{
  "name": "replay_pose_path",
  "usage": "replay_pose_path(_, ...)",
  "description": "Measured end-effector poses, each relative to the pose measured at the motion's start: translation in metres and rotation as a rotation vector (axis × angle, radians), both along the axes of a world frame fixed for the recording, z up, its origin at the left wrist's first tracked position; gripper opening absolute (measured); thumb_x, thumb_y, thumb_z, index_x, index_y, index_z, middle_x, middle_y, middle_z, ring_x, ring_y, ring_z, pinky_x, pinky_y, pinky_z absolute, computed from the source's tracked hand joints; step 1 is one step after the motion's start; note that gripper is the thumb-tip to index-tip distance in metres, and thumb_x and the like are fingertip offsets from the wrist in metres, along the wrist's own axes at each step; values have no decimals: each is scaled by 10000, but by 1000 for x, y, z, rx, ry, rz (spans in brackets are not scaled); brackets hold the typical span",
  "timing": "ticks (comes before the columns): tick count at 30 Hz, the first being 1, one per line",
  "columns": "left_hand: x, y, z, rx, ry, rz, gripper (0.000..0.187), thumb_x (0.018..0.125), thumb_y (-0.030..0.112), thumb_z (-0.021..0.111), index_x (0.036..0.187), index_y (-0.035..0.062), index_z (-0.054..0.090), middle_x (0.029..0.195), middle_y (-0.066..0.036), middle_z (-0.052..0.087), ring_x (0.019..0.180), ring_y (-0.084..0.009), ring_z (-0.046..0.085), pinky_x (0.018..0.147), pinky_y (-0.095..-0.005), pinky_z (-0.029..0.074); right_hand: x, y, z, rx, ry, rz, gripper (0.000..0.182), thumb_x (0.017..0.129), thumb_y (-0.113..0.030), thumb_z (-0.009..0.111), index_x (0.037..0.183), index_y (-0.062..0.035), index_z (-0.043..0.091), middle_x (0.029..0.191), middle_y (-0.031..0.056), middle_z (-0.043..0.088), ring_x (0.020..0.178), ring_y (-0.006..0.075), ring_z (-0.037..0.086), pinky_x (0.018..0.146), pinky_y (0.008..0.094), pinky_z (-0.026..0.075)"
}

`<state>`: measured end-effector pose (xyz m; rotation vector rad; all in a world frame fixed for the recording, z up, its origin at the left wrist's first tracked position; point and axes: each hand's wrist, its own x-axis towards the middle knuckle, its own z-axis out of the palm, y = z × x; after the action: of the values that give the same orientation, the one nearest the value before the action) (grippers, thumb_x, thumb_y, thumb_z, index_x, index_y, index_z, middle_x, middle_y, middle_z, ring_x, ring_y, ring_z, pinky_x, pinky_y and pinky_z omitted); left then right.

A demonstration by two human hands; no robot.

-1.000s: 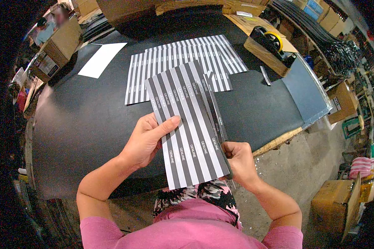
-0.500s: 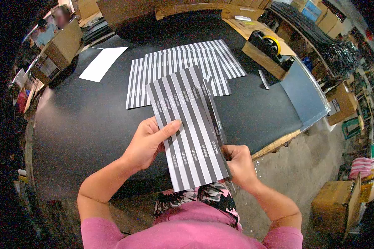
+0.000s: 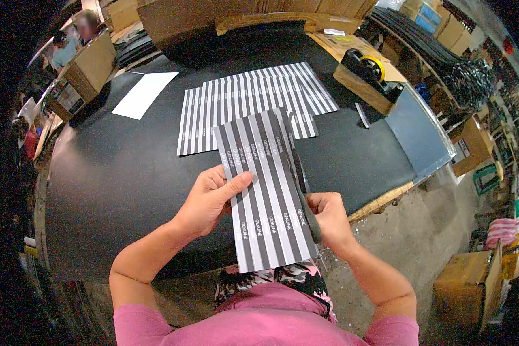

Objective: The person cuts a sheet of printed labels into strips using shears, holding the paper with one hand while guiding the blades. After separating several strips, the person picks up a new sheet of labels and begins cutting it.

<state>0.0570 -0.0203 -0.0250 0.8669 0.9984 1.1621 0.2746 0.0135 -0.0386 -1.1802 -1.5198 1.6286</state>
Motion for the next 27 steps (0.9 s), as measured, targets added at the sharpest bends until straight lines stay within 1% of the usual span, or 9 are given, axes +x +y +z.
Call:
replay_pose_path(1, 0, 0, 0, -48, -35, -16, 244, 890, 211, 566, 1039, 18, 558, 938, -66, 648, 772, -103, 640, 657, -272, 554, -1, 2, 2, 25, -25, 4, 222, 731, -149, 722, 684, 47, 628, 621, -10, 583, 548, 33, 481, 455, 206, 362)
replay_pose_path(7, -3, 1, 3, -73, -103, 3, 231, 891, 197, 563, 1043, 24, 567, 940, -56, 651, 788, -104, 640, 694, -272, 545, -8, 10, -3, 58, -12, 18, 244, 738, -170, 721, 660, 38, 621, 602, -11, 578, 531, 31, 472, 435, 208, 349)
replay_pose_path(11, -4, 2, 2, -70, -122, 4, 232, 889, 194, 566, 1042, 20, 568, 940, -60, 651, 791, -108, 641, 695, -272, 545, -9, 12, -9, 73, -16, 11, 261, 748, -187, 715, 643, 31, 616, 593, -14, 568, 528, 29, 465, 428, 208, 343)
replay_pose_path(13, -4, 3, 2, -28, -89, 1, 259, 908, 233, 534, 1038, 10, 539, 909, -79, 649, 762, -112, 649, 638, -275, 564, -9, 13, -11, 87, -30, 14, 268, 751, -194, 714, 639, 28, 616, 589, -16, 563, 528, 28, 462, 427, 209, 341)
replay_pose_path(16, -3, 3, 2, -26, -93, 12, 258, 909, 229, 531, 1042, 8, 537, 908, -80, 648, 760, -114, 650, 641, -277, 568, -10, 13, -11, 86, -24, 13, 279, 749, -202, 716, 629, 27, 613, 580, -23, 552, 528, 25, 456, 426, 208, 337)
replay_pose_path(23, -4, 3, 0, -27, -84, 6, 271, 909, 231, 531, 1049, 0, 531, 905, -85, 647, 755, -113, 651, 633, -267, 569, -9, 14, -14, 52, -3, 12, 240, 750, -171, 716, 655, 28, 620, 605, -16, 573, 538, 24, 469, 435, 201, 345)
replay_pose_path(25, -4, 3, 1, -68, -107, 4, 244, 889, 191, 565, 1044, 2, 552, 956, -90, 645, 803, -124, 646, 711, -276, 551, -10, 13, -13, 40, -18, 13, 232, 750, -165, 715, 663, 29, 623, 612, -14, 578, 542, 24, 474, 438, 199, 349)
replay_pose_path(27, -3, 4, 1, -70, -110, 8, 247, 889, 190, 564, 1048, 2, 549, 955, -90, 645, 803, -124, 646, 710, -277, 551, -13, 11, -8, 27, 34, -7, 228, 747, -161, 717, 662, 28, 623, 607, -18, 574, 542, 23, 471, 439, 197, 346)
